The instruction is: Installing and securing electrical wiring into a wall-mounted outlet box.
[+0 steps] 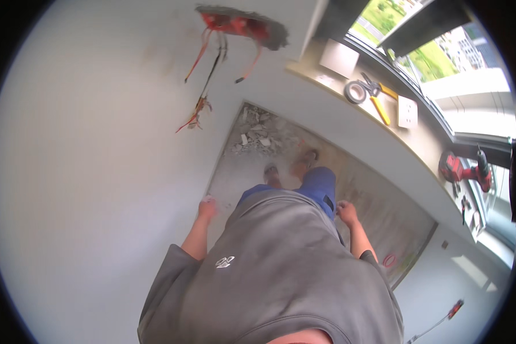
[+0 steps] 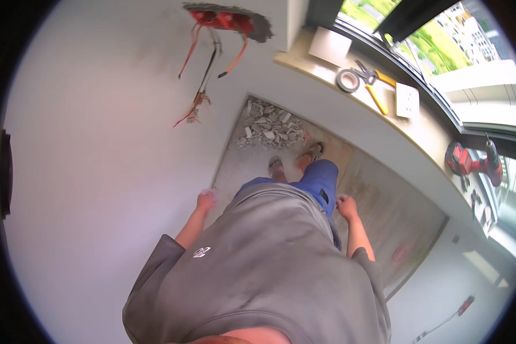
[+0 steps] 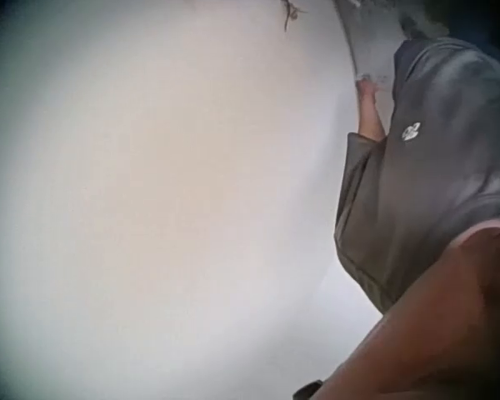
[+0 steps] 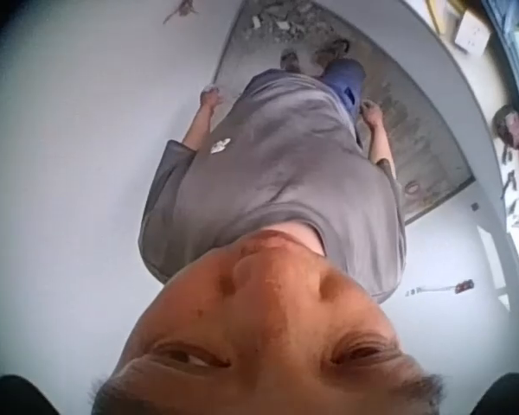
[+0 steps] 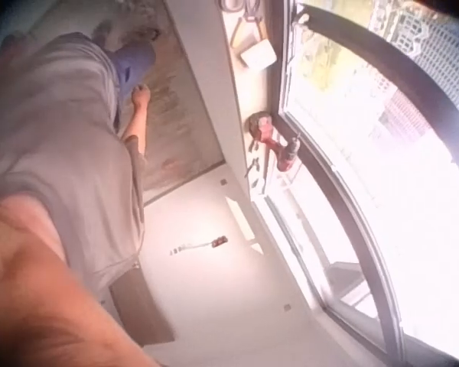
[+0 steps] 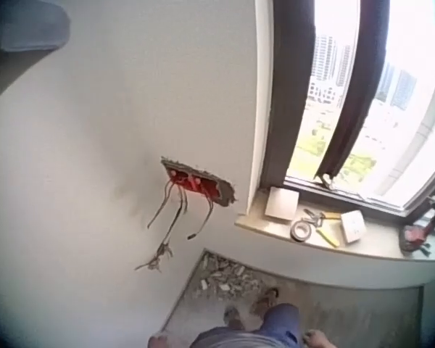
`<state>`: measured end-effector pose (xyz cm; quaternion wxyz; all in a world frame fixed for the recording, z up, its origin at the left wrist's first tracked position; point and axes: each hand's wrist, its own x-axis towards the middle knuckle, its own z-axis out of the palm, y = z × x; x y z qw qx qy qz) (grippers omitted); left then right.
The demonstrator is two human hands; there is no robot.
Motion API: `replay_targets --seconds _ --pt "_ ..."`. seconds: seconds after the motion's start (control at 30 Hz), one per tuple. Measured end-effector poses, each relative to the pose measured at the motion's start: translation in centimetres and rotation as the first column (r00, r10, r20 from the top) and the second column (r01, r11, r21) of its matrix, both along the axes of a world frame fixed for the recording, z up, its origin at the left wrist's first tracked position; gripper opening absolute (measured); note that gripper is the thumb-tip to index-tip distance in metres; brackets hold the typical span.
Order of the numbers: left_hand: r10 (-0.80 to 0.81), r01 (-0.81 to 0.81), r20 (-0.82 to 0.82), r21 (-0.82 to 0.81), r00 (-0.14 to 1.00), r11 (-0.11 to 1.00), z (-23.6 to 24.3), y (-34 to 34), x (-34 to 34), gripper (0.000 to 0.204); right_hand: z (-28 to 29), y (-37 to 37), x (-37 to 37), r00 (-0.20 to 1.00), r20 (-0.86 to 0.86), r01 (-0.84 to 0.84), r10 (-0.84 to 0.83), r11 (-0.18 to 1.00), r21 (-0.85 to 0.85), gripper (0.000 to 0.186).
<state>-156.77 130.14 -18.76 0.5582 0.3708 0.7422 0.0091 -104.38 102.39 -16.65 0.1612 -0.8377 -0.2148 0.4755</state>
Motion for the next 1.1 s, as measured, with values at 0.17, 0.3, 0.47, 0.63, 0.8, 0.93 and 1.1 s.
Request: replay_targets --seconds 0.17,0.3,0.47,0.63,0.8,0.93,1.1 --pt "0.02 -0.02 -0.008 0.016 1.0 1.0 -1.9 1.5 -0.4 0.024 0.7 -1.5 -1.9 0.999 -0.013 0.036 -0.037 0.999 -0.032 0.017" --pt "-0.322 0.36 -0.169 0.298 0.931 0.884 -4.0 3.9 0.4 0.025 1.8 -2.2 -2.4 0.998 0.057 -0.015 0.019 0.998 -0.064 0.02" --pt "0.025 -0.056 0.166 0.186 0.986 0.981 0.1 4.7 6.3 0.025 1.5 -3.4 0.7 0.96 0.121 -0.222 0.254 0.948 -0.226 0.026" --pt "0.108 -0.126 0.15 0.115 0.983 0.985 0.1 -0.2 4.7 0.028 1.2 1.4 5.4 0.914 0.203 -0.332 0.35 0.936 -0.12 0.028" --pt "0.316 -0.304 0.075 -0.131 0.946 0.943 1.7 -7.1 4.1 0.033 1.4 6.7 9.9 0.984 -0.019 -0.179 0.178 0.981 -0.073 0.027" --pt "0.306 -0.296 0.032 -0.165 0.952 0.941 4.0 -10.0 5.7 0.035 -0.5 8.8 12.7 0.984 -0.093 -0.155 0.154 0.988 0.003 0.026" --pt "0.36 -0.36 0.042 0.002 0.932 0.933 7.8 -9.5 12.3 0.032 -8.1 4.8 18.8 0.807 0.004 -0.587 0.59 0.802 0.112 0.026"
